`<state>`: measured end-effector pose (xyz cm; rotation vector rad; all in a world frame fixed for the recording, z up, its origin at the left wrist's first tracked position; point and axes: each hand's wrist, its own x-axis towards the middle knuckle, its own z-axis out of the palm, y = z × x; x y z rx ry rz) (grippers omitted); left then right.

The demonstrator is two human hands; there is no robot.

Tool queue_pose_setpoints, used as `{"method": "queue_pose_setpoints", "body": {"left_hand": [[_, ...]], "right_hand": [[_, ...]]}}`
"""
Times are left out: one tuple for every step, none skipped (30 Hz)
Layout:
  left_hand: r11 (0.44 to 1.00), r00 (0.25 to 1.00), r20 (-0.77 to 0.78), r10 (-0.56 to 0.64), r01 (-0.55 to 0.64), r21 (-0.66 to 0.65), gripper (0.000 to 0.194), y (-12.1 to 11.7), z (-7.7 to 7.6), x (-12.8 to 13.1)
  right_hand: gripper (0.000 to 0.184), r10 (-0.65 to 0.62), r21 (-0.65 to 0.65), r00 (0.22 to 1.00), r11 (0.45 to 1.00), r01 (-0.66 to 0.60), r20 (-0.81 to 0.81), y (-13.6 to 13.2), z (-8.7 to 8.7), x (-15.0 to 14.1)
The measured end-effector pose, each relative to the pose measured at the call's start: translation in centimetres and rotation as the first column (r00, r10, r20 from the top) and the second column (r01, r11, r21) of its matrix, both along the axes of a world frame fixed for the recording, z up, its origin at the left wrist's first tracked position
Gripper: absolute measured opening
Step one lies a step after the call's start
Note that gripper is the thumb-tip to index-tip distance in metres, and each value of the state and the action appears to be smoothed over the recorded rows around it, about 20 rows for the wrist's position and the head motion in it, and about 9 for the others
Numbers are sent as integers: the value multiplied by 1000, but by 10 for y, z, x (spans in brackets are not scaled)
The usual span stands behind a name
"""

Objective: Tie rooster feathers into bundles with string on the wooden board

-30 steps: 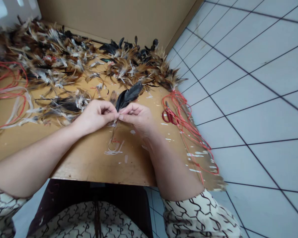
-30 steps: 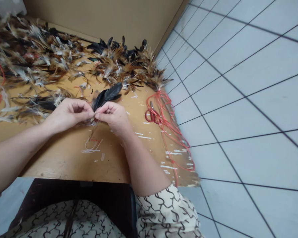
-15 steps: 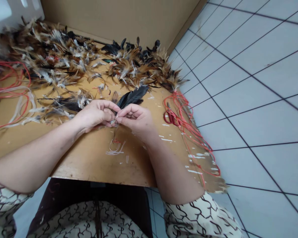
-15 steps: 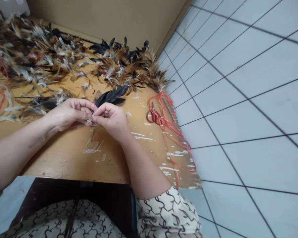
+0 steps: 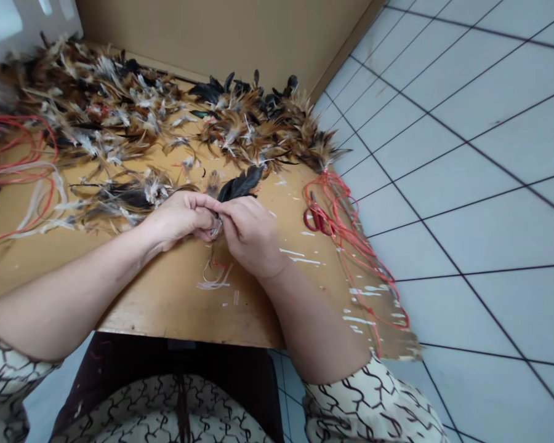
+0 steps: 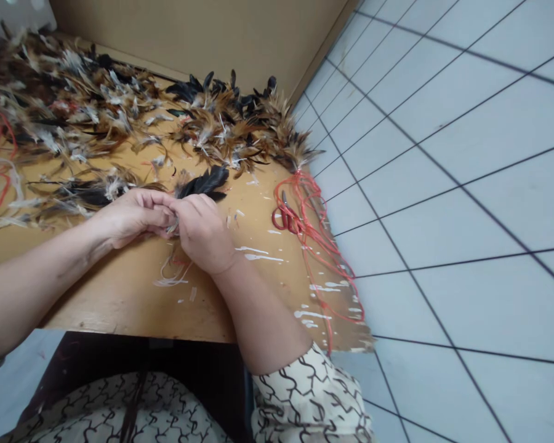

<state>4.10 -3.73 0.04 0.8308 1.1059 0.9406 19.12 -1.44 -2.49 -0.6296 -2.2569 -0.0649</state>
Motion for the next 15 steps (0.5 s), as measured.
{"method": "queue_pose_setpoints", "body": {"left_hand": [[1000,1000,7,8,-8,-7,20,0,0,0],[1000,1000,14,16,-16,-13,20,0,1,0],[1000,1000,22,22,-22,-16,19,0,1,0],[1000,999,30,25,-24,-14,19,-1,2,0],[1000,999,37,25,-24,-11,18,-1,2,0],[1000,999,43,22,-22,-7,18,-1,2,0],[1000,999,46,20,-20,-1,17,-1,2,0],[1000,999,47,18,-18,7,17,-1,2,0],[1000,999,46,18,-19,17,17,-1,1,0],[999,999,43,20,-21,30,16,-1,1,-1],[999,999,39,23,-25,45,15,-1,1,-1],[998,999,34,28,-30,58,14,-1,0,-1],[997,999,27,33,-35,67,13,-2,0,-1],[996,999,19,40,-41,75,12,-2,0,-1],[995,999,10,47,-48,84,11,-2,0,0]], "right_hand": [[19,-14,11,1000,1000,14,-6,0,0,0],[19,-26,7,1000,1000,26,-14,0,-1,0],[18,-35,-8,999,999,34,-23,0,-1,0],[19,-40,-27,999,999,40,-32,1,-2,0],[18,-45,-46,998,998,43,-41,1,-2,0],[18,-49,-62,998,997,46,-51,1,-2,1],[17,-50,-72,997,996,46,-62,2,-3,1],[16,-51,-78,996,996,45,-73,2,-2,1],[15,-51,-83,995,996,44,-84,2,-2,1],[14,-52,-89,994,995,43,-96,3,-2,1],[14,-51,-97,993,994,41,-106,3,-2,1],[13,-51,-106,992,994,38,-115,3,-1,1],[13,-51,-116,991,993,37,-122,2,-1,2],[14,-52,-128,991,991,36,-126,2,0,2],[14,-53,-139,990,990,35,-128,2,0,2]]}}
